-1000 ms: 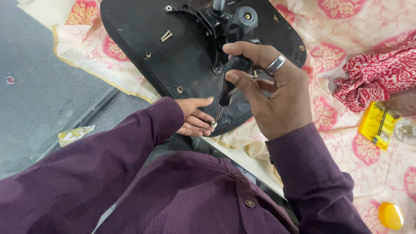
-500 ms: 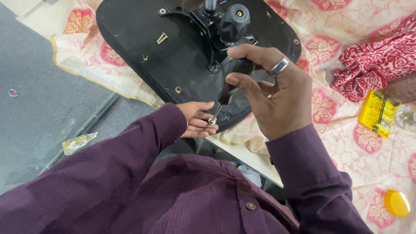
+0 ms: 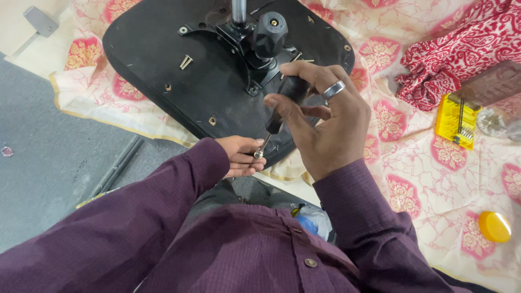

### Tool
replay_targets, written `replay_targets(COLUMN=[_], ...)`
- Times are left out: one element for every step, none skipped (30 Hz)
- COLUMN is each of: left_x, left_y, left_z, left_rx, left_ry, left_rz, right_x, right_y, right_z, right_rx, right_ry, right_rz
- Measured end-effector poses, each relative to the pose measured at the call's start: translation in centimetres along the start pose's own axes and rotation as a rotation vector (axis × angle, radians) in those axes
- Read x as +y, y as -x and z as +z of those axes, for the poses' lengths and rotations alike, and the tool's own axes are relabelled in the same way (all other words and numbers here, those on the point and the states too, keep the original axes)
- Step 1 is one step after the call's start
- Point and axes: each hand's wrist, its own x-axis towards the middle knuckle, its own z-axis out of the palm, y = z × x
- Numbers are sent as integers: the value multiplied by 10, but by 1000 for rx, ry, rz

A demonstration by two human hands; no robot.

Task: The person assembles a chair base by inserting and tightening multiple screws into the underside of the seat using a screwdriver. They align the metal bracket with the seat holes and secure it in place.

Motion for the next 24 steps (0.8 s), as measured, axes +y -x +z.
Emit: replay_targets(left_x=[-1, -1, -1, -2, -2, -3, -2, -2, -2, -2, -2, -1, -1, -1, 0, 1, 1, 2, 1, -1, -1, -1, -1, -1], left_y=[-1, -2, -4, -5, -6, -6, -6, -6, -5, -4, -3, -1, 0, 1, 2, 2, 3, 3, 3, 3, 3, 2, 2, 1], left_z=[-1, -2, -2, -2, -2, -1, 0, 0, 1, 1, 1, 0, 1, 2, 3, 4, 5, 5, 5, 4, 4, 4, 3, 3], left_rx=[-23, -40, -57, -74, -50, -26, -5, 0, 6, 11, 11, 10, 9, 11, 12, 14, 17, 20, 25, 26, 27, 28, 23, 17], left_ry=[-16, -4, 8, 19, 18, 17, 9, 4, -1, -6, -28, -50, -69, -60, -56, -51, -45, -40, -32, -36, -39, -43, -39, -35], left_rz=[13, 7, 0, -7, -13, -18, -23, -20, -18, -16, -9, -2, 6, -1, -8, -14, -15, -15, -17, -16, -14, -11, -9, -7], right_x=[-1, -1, -2, -3, -2, -2, -1, 1, 3, 5, 7, 9, 11, 11, 11, 11, 10, 10, 9, 8, 7, 6, 5, 4], right_y=[0, 0, 2, 4, 6, 7, 9, 10, 12, 13, 14, 14, 13, 13, 14, 14, 15, 15, 16, 16, 17, 17, 18, 18], right_z=[-1, -1, -2, -5, -6, -6, -7, -7, -8, -8, -7, -7, -7, -8, -8, -8, -8, -7, -6, -5, -4, -3, -3, -3], right_rx=[2, 4, -10, -23, -33, -41, -44, -47, -28, -8, 4, 17, 28, 38, 44, 49, 55, 57, 57, 56, 62, 68, 75, 80], right_ry=[6, 13, -35, -83, -130, -93, -53, -13, -12, -11, -12, -19, -25, -32, -24, -16, -10, -19, -29, -39, -22, -6, 11, 22], right_rz=[14, 27, 40, 52, 65, 38, 13, -12, -2, 8, 15, 33, 51, 69, 75, 80, 86, 76, 66, 57, 44, 30, 16, 18])
